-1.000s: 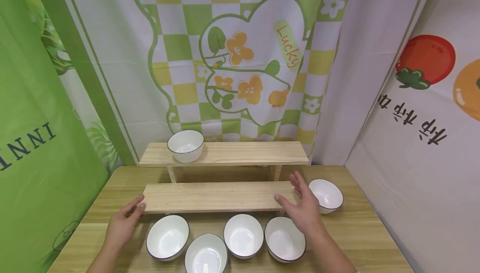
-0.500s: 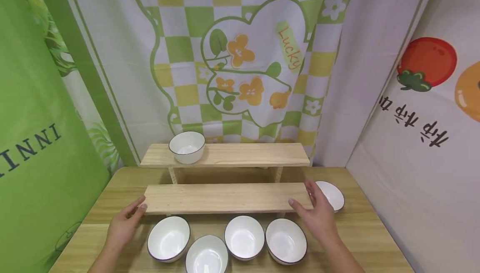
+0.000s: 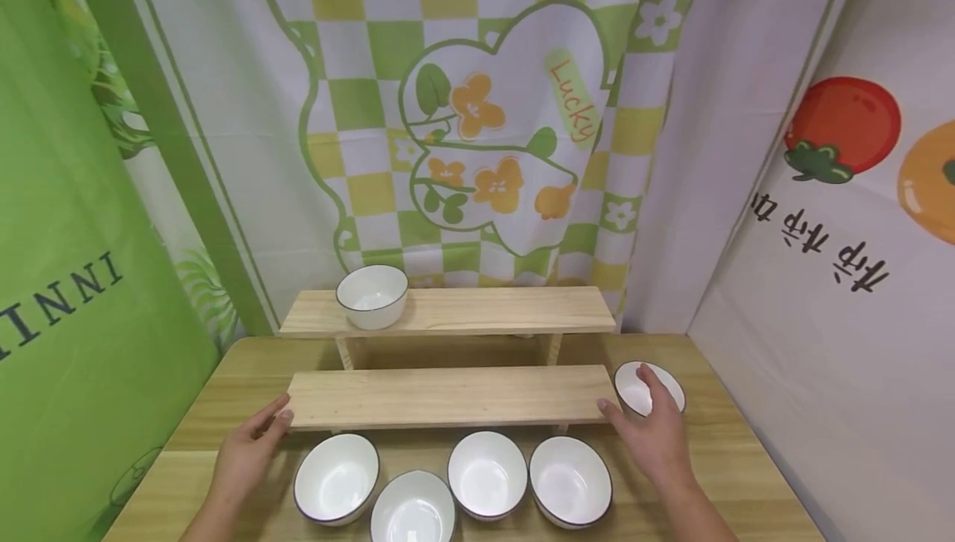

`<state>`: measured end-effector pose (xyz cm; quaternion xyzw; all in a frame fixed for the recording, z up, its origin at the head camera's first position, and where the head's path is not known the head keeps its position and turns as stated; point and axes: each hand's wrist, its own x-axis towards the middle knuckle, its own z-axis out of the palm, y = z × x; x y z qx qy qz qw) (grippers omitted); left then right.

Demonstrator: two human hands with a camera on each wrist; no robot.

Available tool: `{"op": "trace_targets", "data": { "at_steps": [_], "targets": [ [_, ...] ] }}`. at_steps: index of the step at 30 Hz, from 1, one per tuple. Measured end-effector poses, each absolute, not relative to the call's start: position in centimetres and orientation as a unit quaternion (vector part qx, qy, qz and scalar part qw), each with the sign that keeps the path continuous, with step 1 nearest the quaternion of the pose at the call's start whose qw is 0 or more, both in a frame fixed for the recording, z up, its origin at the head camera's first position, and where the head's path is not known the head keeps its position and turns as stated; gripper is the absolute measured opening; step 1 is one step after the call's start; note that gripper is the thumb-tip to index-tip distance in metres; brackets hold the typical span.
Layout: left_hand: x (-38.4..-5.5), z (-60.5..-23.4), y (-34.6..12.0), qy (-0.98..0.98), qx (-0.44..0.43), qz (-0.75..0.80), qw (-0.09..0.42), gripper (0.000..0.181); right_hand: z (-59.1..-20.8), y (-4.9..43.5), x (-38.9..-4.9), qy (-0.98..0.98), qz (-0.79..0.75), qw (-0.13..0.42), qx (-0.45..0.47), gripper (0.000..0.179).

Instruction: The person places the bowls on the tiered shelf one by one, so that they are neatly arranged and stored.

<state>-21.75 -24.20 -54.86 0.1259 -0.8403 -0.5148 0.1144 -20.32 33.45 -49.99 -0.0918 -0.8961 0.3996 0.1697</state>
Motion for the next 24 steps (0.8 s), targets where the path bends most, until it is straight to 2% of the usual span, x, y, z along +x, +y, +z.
{"op": "trace_targets", "data": {
  "at_steps": [6,17,24],
  "targets": [
    [-22.0,-55.1,-24.2,-0.841,0.127,-0.512,0.12,0.05,-50.5,34.3,-20.5,-0.892,0.392,0.177,-0.143,0.098],
    [-22.0,-55.3,-24.3,-0.842,0.131,-0.51,0.115,0.051,-52.2,36.3,-21.5,-0.894,0.377,0.182,-0.159,0.113],
    [-22.1,-55.5,-24.4,-0.843,0.132,-0.509,0.117,0.052,-52.7,36.8,-21.9,-0.882,0.406,0.156,-0.18,0.119]
  ]
}}
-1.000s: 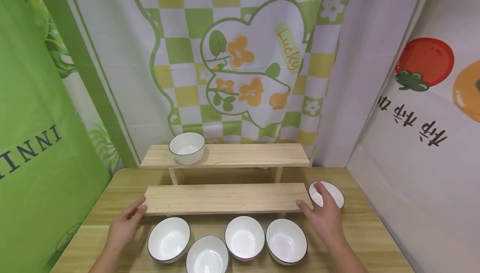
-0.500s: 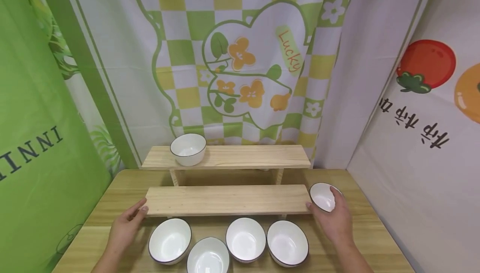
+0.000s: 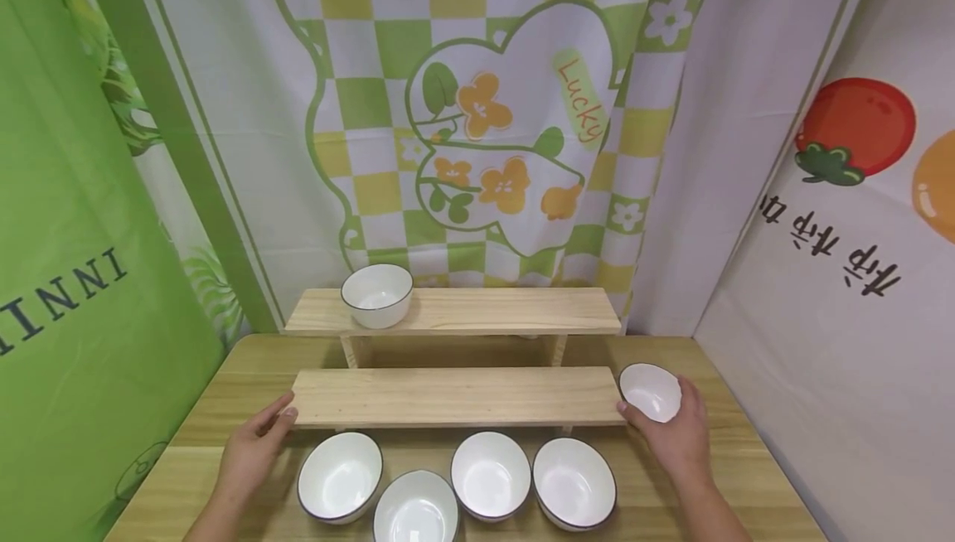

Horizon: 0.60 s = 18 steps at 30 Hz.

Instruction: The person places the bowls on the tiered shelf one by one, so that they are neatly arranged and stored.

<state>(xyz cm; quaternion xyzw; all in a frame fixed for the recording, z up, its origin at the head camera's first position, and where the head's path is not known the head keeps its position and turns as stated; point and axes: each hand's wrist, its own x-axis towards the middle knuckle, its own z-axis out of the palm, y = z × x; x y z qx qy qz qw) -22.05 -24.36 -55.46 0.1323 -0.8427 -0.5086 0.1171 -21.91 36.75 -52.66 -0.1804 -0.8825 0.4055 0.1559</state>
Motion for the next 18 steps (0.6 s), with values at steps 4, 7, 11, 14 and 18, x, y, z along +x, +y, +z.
{"op": "trace_targets", "data": {
  "at_steps": [4,7,11,14,18],
  "targets": [
    [-22.1,-55.4,-24.3,-0.842,0.135,-0.51,0.117,0.052,-52.8,37.0,-22.1,-0.878,0.414,0.149,-0.186,0.119],
    [-22.1,-55.4,-24.3,-0.841,0.135,-0.511,0.118,0.052,-53.0,37.2,-22.3,-0.877,0.416,0.15,-0.19,0.117],
    [-22.1,-55.5,-24.3,-0.841,0.136,-0.51,0.121,0.051,-53.3,37.5,-22.6,-0.877,0.413,0.149,-0.195,0.115],
    [-22.1,-55.5,-24.3,-0.841,0.136,-0.509,0.122,0.051,-53.5,37.6,-22.8,-0.881,0.405,0.144,-0.195,0.115],
    [-22.1,-55.4,-24.3,-0.84,0.136,-0.51,0.124,0.05,-53.8,37.9,-23.1,-0.886,0.398,0.143,-0.191,0.115]
  ]
}}
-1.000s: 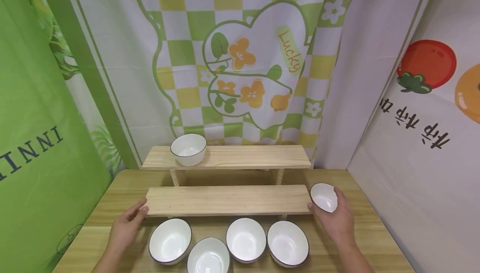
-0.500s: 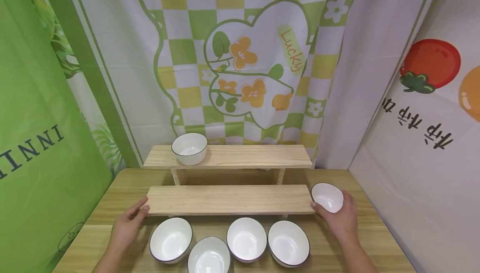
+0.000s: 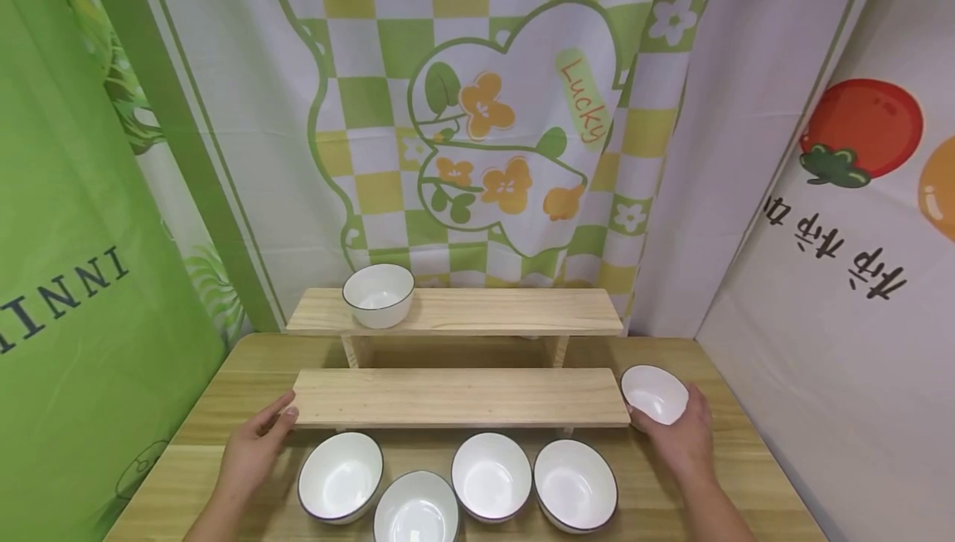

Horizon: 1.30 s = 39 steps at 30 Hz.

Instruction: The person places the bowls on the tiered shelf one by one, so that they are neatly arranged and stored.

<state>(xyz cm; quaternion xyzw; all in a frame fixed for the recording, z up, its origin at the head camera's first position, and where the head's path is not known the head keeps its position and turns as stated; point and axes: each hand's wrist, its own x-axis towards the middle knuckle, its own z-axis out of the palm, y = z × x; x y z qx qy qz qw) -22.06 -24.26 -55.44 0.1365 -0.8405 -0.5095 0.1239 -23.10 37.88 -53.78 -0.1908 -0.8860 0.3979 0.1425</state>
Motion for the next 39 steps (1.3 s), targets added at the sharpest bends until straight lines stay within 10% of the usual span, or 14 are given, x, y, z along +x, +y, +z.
{"op": "trace_targets", "data": {
  "at_steps": [39],
  "targets": [
    [-21.9,-55.3,-24.2,-0.843,0.131,-0.508,0.117,0.052,-54.2,39.2,-22.6,-0.874,0.42,0.126,-0.211,0.123]
  ]
}}
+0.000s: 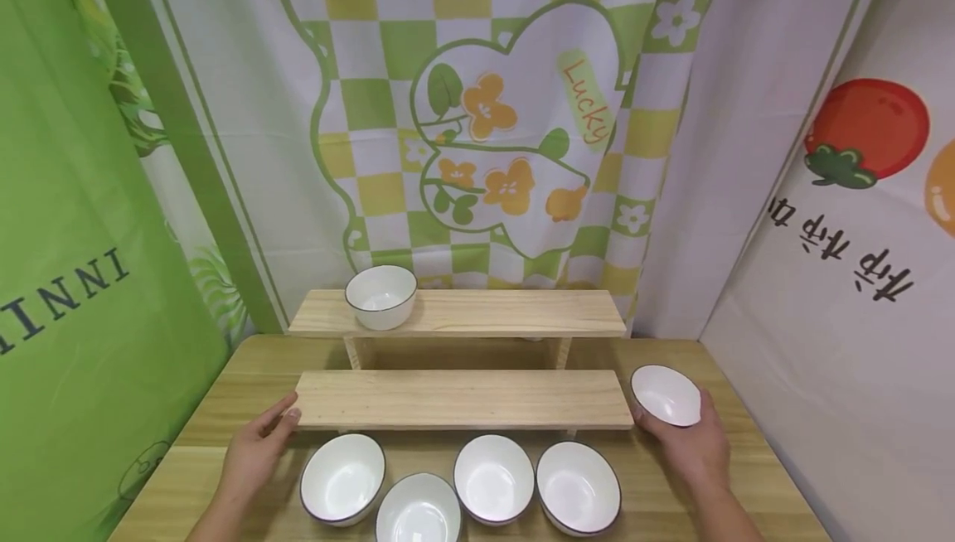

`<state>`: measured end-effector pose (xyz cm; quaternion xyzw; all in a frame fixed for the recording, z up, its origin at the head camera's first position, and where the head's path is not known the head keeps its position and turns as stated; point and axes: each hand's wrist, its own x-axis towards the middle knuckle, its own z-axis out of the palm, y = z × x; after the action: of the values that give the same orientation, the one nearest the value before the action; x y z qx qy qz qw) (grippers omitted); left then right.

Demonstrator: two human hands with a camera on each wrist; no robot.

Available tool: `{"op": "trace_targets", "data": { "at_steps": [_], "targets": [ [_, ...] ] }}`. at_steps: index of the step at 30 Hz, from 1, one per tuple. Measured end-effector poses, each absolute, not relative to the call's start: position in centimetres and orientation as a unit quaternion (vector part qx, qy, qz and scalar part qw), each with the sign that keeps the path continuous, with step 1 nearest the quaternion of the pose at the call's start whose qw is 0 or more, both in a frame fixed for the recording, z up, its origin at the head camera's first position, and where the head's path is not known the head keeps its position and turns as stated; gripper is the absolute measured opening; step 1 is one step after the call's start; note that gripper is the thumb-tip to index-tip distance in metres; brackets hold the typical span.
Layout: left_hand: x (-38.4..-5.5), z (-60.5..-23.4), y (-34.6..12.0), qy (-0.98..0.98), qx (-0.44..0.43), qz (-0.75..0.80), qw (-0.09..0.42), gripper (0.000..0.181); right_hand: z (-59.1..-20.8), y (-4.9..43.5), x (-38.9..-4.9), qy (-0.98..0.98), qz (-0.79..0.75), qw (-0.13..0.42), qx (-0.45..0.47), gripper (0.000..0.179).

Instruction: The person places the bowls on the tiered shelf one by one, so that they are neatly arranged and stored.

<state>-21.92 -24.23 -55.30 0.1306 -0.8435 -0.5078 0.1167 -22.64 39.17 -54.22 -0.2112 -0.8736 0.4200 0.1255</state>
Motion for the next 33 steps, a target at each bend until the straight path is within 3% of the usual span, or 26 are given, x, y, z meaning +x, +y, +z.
{"op": "trace_targets", "data": {
  "at_steps": [7,16,33],
  "targets": [
    [-22.1,-55.3,-24.1,-0.842,0.128,-0.513,0.106,0.053,-53.0,39.0,-22.1,-0.862,0.433,0.152,-0.216,0.12],
    [-22.0,-55.2,-24.1,-0.842,0.128,-0.512,0.116,0.05,-51.3,38.5,-21.8,-0.846,0.46,0.148,-0.224,0.129],
    [-21.9,-55.1,-24.3,-0.841,0.132,-0.513,0.112,0.051,-47.5,36.6,-20.8,-0.824,0.494,0.166,-0.223,0.125]
  ]
}}
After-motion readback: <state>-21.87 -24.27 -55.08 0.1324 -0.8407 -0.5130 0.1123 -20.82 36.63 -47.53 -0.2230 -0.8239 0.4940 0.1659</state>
